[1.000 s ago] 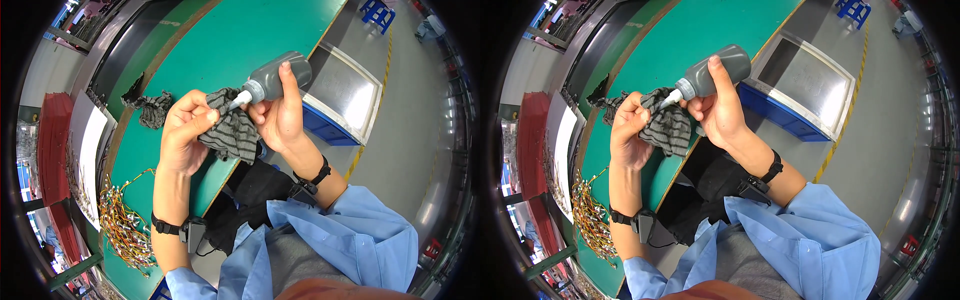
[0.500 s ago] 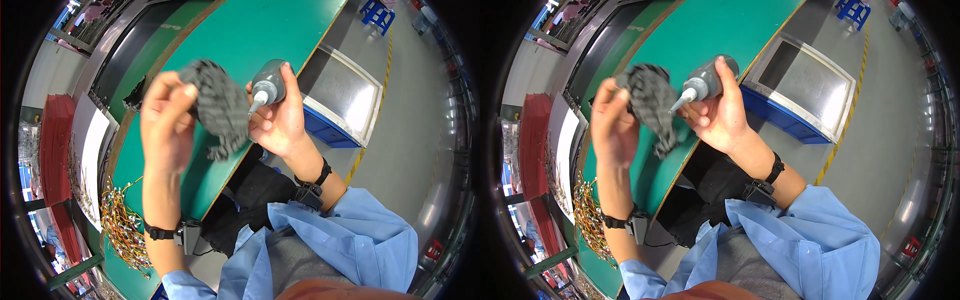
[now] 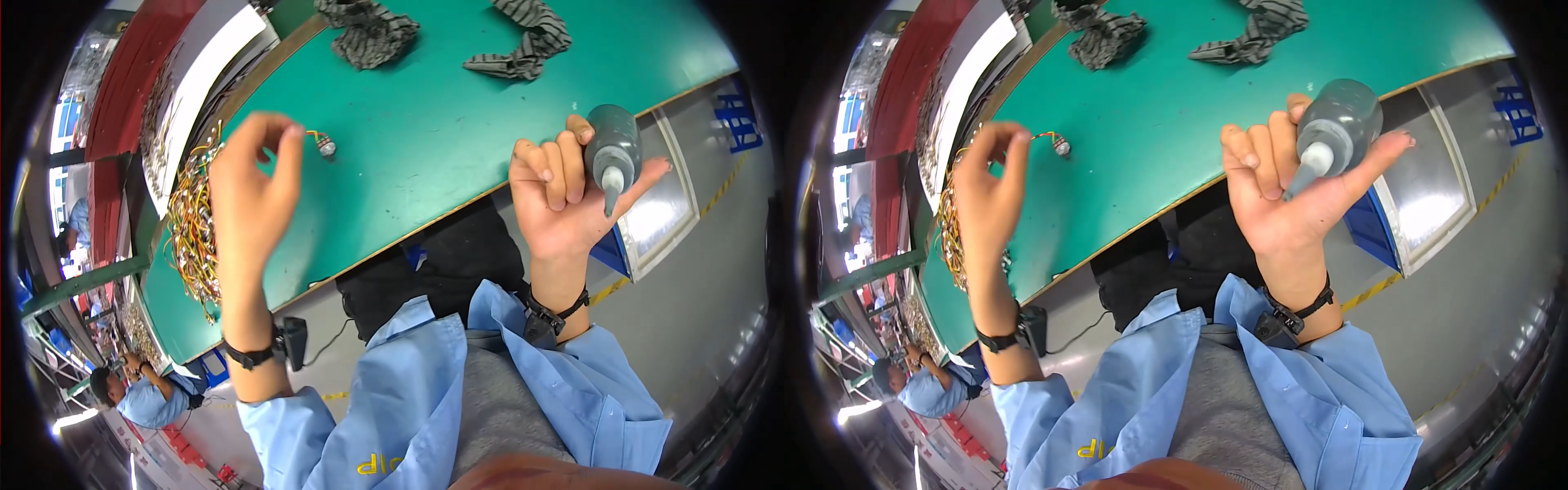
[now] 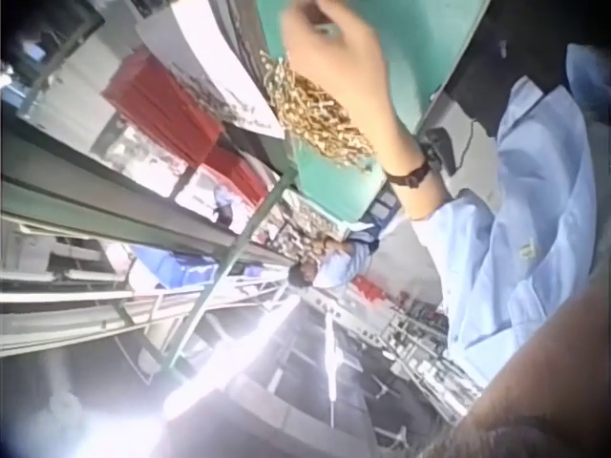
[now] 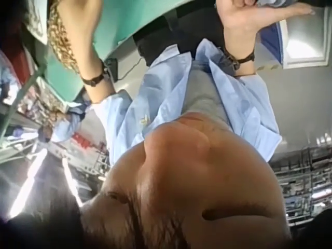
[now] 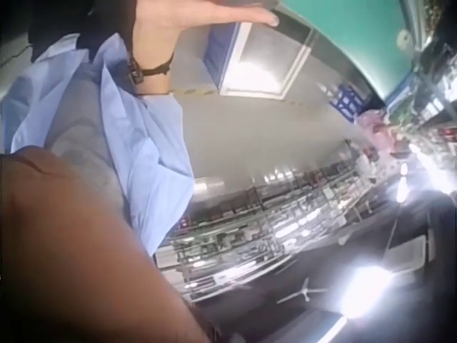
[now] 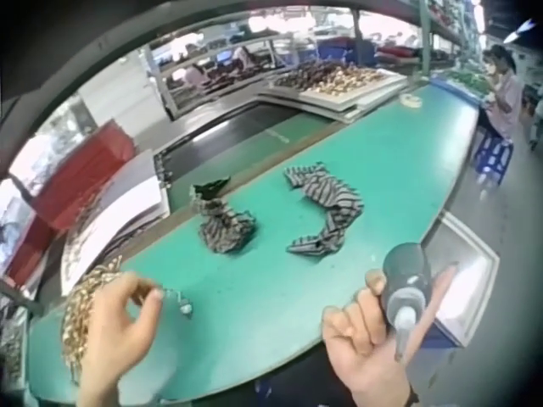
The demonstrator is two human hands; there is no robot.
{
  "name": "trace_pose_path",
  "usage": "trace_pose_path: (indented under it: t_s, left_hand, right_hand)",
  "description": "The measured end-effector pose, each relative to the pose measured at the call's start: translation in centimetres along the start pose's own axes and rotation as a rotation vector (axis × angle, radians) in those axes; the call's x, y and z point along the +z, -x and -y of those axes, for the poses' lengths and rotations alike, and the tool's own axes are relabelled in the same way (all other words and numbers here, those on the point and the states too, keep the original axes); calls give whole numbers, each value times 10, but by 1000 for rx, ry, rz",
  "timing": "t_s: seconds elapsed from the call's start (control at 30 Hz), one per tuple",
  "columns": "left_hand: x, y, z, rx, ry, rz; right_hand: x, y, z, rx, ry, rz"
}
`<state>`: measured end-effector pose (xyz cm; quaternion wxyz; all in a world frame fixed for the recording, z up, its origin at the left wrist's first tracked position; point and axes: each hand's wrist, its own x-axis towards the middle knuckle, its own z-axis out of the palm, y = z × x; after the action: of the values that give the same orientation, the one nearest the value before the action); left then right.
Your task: The person picks up a wire assembly from a pile, applies adhesive to the connector using a squeeze bottle, and wipes the tip of the bottle with a cloth. They repeat this process for several assemblies, occasionally setting the bottle down to organize the components.
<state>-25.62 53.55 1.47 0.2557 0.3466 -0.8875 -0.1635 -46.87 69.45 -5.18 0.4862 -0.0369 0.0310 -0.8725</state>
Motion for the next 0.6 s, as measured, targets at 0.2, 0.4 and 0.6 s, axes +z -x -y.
trace_pose_path:
  t_s: [0.2, 0.4, 0.6]
  left_hand:
    - [29, 45, -2, -422, -147, -46]
    - [43, 36, 10, -110, -155, -129]
    - [24, 88, 7, -279, 429, -217]
  right_hand:
    - [9, 3, -33, 147, 17, 61]
    - [20, 10, -56, 157, 215, -51]
    - [38, 9, -92, 281, 362, 8]
